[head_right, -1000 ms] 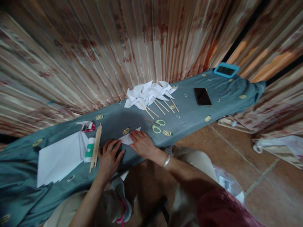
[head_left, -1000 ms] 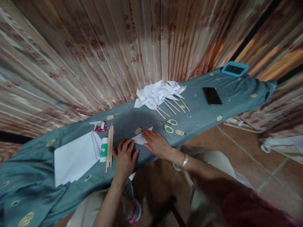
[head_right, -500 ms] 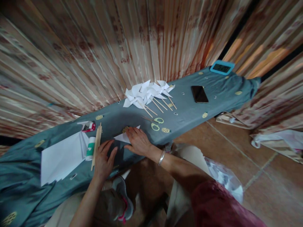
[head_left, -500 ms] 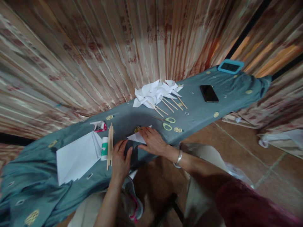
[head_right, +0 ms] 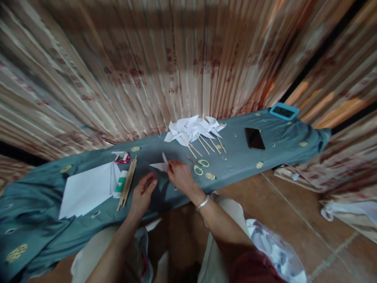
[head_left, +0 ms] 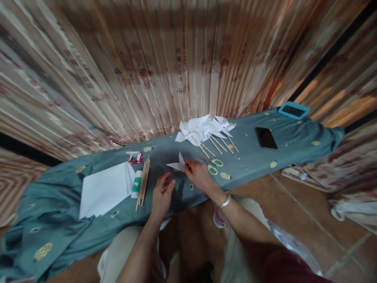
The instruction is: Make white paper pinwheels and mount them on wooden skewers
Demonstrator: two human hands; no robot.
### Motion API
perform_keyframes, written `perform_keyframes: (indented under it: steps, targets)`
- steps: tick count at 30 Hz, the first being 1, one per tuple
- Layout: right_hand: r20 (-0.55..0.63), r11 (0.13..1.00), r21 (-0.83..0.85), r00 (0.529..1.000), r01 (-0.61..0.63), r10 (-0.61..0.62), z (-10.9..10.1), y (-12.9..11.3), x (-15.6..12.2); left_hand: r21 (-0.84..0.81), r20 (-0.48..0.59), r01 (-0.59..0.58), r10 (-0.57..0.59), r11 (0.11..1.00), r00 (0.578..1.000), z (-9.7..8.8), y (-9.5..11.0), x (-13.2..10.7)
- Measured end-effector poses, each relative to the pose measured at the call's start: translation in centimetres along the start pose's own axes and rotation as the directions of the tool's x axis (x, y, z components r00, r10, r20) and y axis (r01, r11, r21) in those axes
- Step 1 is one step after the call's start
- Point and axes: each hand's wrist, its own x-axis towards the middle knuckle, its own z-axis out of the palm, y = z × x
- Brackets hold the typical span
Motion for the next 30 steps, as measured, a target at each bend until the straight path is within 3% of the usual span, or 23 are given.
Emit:
perform_keyframes:
  steps: [2, 5, 9, 13, 15, 18, 22, 25, 28, 30]
  targets:
    - [-0.118, 0.97, 0.236, 0.99, -0.053, 0.083, -0.5, -0.1, 0.3, -0.176, -0.027, 0.097, -0.104, 0.98, 0.994, 1.1, 0.2, -0.1]
    - [-0.146, 0.799, 0.599, 0.973, -0.055, 0.176, -0.2, -0.9, 0.4, -0.419, 0.038, 0.201, -0.204, 0.885, 0.978, 2.2, 1.3, -0.1]
    - [-0.044, 0.564, 0.823, 0.981, -0.072, 0.188, 1.2, -2.3, 0.6, -0.576, 0.079, 0.227, -0.223, 0.785, 0.972, 2.3, 2.8, 0.2]
    - [0.137, 0.22, 0.957, 0.963, -0.189, 0.233, 1.8, -2.9, 0.9, -0.695, -0.015, 0.253, -0.365, 0.673, 0.931, 1.5, 3.1, 0.9]
    - [0.207, 0.101, 0.966, 0.947, -0.237, 0.247, 1.8, -2.8, 0.8, -0.735, -0.083, 0.222, -0.409, 0.641, 0.909, 0.7, 3.2, 1.2]
    - [0.287, 0.063, 0.95, 0.933, -0.306, 0.216, 1.8, -2.3, -0.1, -0.778, -0.151, 0.153, -0.418, 0.609, 0.896, -0.5, 3.6, 1.5]
    - [0.372, 0.173, 0.911, 0.927, -0.374, 0.049, 1.7, -1.0, -1.2, -0.765, -0.179, 0.097, -0.356, 0.636, 0.917, -1.8, 4.2, 1.3]
    - [0.369, 0.236, 0.898, 0.927, -0.372, 0.058, 0.9, 0.1, -1.1, -0.706, -0.166, 0.116, -0.321, 0.699, 0.932, -2.2, 4.1, 1.0]
    - [0.361, 0.137, 0.916, 0.924, -0.376, 0.124, 0.2, 0.7, -0.7, -0.633, -0.098, 0.189, -0.32, 0.751, 0.942, -2.2, 3.8, 0.7]
    - [0.386, 0.063, 0.918, 0.918, -0.392, 0.091, 0.0, 0.8, -0.5, -0.586, -0.066, 0.224, -0.322, 0.778, 0.944, -2.1, 3.8, 0.6]
